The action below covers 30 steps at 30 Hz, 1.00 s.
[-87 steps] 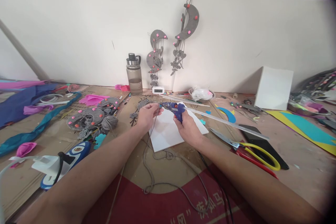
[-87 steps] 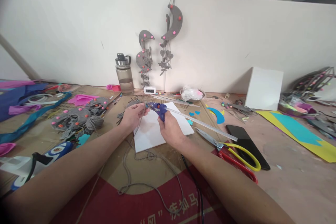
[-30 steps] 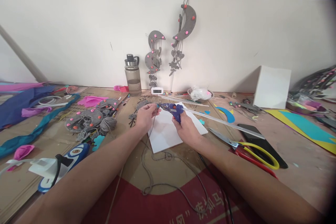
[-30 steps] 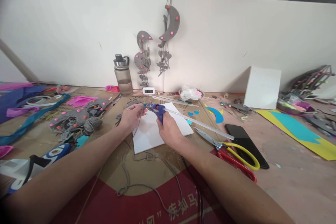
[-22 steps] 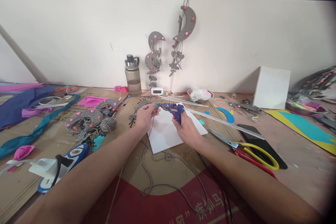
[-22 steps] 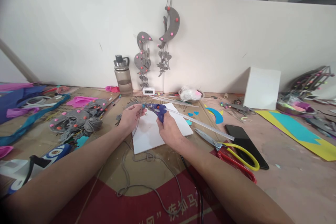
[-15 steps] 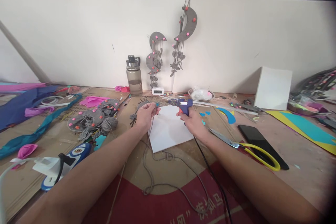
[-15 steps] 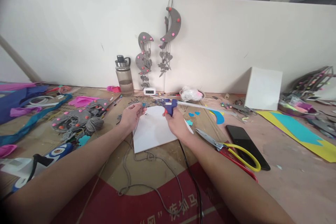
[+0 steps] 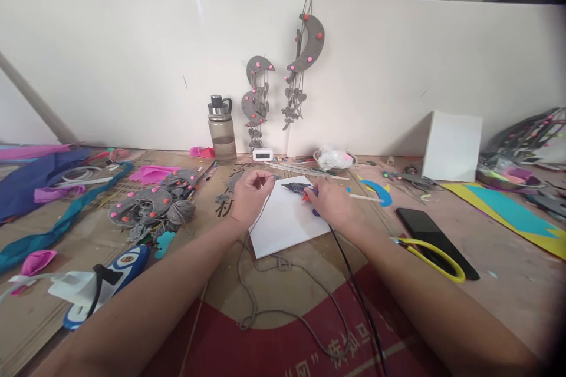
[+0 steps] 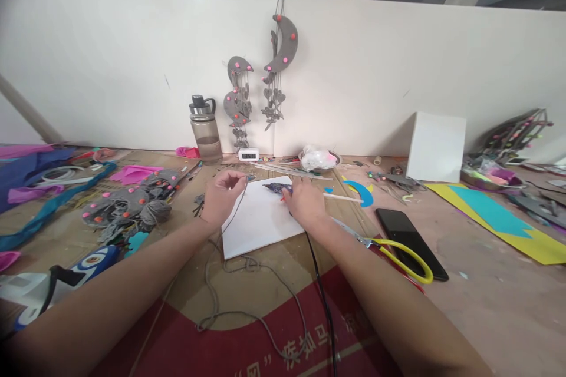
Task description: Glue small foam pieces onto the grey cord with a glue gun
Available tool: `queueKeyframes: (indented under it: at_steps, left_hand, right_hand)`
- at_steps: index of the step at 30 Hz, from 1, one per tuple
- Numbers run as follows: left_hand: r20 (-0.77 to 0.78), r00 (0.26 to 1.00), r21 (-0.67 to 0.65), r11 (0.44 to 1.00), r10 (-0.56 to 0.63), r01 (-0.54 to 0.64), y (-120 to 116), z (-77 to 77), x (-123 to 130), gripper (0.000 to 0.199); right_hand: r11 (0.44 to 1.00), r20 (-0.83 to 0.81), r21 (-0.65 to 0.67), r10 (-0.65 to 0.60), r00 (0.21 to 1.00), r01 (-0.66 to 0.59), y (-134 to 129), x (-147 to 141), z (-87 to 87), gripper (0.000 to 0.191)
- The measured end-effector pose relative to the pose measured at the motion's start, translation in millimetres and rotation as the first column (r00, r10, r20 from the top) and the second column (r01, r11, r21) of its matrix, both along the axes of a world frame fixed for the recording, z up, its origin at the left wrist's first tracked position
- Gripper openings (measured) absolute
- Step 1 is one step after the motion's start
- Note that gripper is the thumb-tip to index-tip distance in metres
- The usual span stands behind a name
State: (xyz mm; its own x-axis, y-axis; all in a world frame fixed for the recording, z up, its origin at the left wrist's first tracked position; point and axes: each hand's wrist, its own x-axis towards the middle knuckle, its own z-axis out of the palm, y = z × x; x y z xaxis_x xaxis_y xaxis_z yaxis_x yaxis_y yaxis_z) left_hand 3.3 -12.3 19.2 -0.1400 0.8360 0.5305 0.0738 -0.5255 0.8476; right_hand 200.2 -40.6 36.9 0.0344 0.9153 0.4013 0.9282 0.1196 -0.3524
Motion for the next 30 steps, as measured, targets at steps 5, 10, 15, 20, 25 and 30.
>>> queueKeyframes:
  at_steps: [5, 10, 15, 20, 25, 30]
  left_hand:
    - [-0.192, 0.980, 0.178, 0.984, 0.042, -0.007, -13, 19.5, -1, 0.006]
    - [-0.246, 0.967, 0.260, 0.965, 0.060, 0.007, -17, 26.8, -3, 0.008]
    - [-0.214, 0.971, 0.144, 0.987, 0.103, -0.073, -12, 22.9, 0, 0.003]
    - [0.012, 1.000, -0.073, 0.997, -0.026, 0.026, -6, 18.7, 4, 0.012]
    - [0.145, 0.983, -0.134, 0.983, -0.108, 0.127, -3, 14.1, 8, 0.012]
    - [0.212, 0.968, -0.161, 0.973, -0.132, 0.168, -5, 13.3, 11, 0.010]
  right_hand:
    - [0.932, -0.717, 0.141, 0.329, 0.615, -0.335, -15, -39, 3.7, 0.017]
    - [0.857, -0.990, 0.102, 0.140, 0.036, -0.505, -21, -68, 14.4, 0.032]
    - [0.902, -0.986, 0.058, 0.119, 0.115, -0.428, -14, -74, 13.8, 0.028]
    - [0.925, -0.878, 0.194, 0.313, 0.363, -0.328, -4, -72, -0.9, 0.017]
    - [0.927, -0.821, 0.231, 0.348, 0.453, -0.294, -2, -68, -4.4, 0.018]
    - [0.943, -0.830, 0.203, 0.309, 0.463, -0.265, -2, -67, -2.7, 0.024]
